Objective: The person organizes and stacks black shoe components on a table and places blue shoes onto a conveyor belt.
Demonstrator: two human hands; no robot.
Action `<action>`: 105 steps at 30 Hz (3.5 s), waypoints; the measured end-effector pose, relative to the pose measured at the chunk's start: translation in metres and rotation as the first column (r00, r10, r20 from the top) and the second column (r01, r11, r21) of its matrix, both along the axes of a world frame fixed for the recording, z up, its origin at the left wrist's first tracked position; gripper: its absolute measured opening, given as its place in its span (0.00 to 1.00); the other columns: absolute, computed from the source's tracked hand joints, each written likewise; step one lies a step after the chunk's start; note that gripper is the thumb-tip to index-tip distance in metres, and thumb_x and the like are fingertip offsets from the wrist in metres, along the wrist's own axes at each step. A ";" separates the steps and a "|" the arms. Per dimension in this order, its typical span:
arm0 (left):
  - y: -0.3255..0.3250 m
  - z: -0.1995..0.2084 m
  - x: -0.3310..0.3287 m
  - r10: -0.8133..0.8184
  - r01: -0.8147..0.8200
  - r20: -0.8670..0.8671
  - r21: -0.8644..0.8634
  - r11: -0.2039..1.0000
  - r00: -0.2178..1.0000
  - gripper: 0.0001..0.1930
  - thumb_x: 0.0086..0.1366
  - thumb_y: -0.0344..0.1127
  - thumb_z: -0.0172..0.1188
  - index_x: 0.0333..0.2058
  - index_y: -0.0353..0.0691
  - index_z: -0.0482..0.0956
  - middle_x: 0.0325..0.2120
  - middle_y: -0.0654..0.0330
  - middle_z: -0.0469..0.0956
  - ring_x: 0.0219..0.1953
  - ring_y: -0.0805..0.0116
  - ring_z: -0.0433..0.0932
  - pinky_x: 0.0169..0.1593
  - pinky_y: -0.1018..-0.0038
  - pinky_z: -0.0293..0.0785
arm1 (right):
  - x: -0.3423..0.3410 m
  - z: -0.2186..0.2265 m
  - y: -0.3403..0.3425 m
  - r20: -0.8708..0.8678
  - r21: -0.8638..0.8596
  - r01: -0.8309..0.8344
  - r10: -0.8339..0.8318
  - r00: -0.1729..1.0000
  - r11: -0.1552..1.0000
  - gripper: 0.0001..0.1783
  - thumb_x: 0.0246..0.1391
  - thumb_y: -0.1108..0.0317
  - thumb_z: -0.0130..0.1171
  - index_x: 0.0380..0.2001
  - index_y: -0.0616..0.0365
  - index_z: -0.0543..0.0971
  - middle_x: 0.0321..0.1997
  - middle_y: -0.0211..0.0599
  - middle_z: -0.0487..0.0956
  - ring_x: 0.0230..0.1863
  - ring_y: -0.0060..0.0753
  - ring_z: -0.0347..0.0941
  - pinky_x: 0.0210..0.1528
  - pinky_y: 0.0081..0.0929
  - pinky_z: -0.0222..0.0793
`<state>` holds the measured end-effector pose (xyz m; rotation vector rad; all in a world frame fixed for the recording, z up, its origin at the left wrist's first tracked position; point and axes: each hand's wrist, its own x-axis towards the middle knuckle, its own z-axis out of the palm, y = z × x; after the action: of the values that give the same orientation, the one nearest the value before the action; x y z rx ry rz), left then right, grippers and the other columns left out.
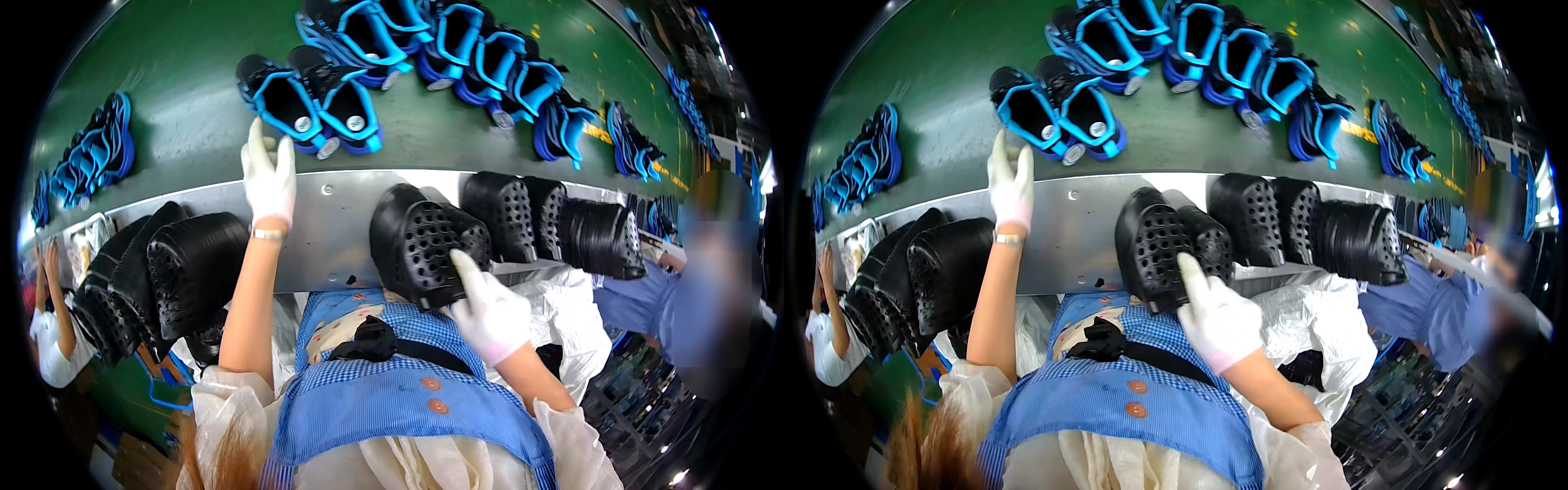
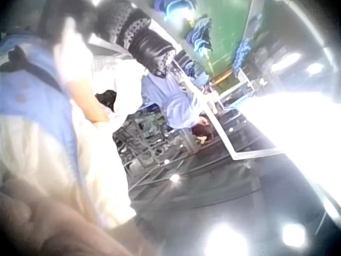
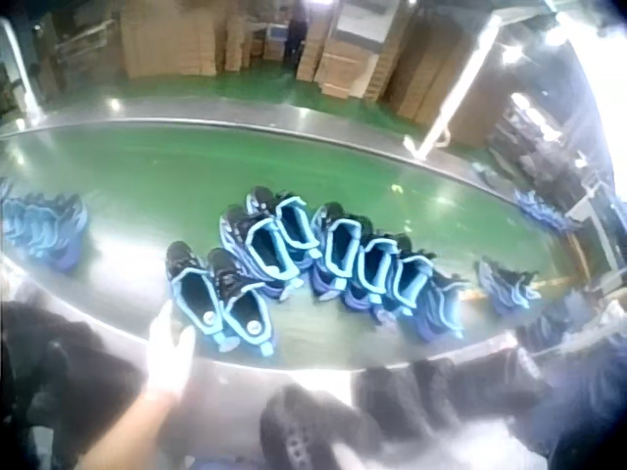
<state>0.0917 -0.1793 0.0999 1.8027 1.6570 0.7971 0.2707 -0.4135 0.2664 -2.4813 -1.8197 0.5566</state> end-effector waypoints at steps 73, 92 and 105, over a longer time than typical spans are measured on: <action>-0.130 0.129 0.071 -0.551 0.571 0.267 0.006 0.821 0.790 0.16 0.63 0.24 0.54 0.50 0.37 0.75 0.38 0.56 0.75 0.38 0.69 0.77 0.45 0.77 0.72 | 0.284 0.108 -0.149 0.066 0.341 0.421 -0.468 0.881 0.841 0.24 0.38 0.70 0.67 0.43 0.59 0.74 0.42 0.40 0.73 0.39 0.36 0.74 0.45 0.30 0.71; -0.052 0.092 0.042 0.648 0.290 0.757 -0.641 0.710 0.085 0.17 0.62 0.47 0.60 0.44 0.43 0.75 0.35 0.66 0.75 0.35 0.73 0.75 0.40 0.73 0.73 | -0.003 -0.008 0.118 -0.392 0.115 -0.235 0.262 0.882 0.965 0.26 0.54 0.52 0.56 0.46 0.64 0.69 0.40 0.58 0.76 0.42 0.58 0.74 0.46 0.44 0.69; -0.001 0.027 -0.029 0.029 -0.012 0.160 -0.107 0.994 0.987 0.19 0.60 0.37 0.55 0.50 0.40 0.71 0.53 0.48 0.68 0.50 0.47 0.71 0.51 0.62 0.70 | -0.057 -0.040 0.325 -0.227 -0.298 -0.549 0.500 0.835 0.781 0.27 0.49 0.49 0.52 0.33 0.67 0.80 0.34 0.59 0.79 0.39 0.54 0.77 0.46 0.40 0.72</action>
<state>0.0632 -0.1807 0.1270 1.6077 1.5848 0.8250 0.2137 -0.0884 0.2259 -1.9907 -2.5553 1.1355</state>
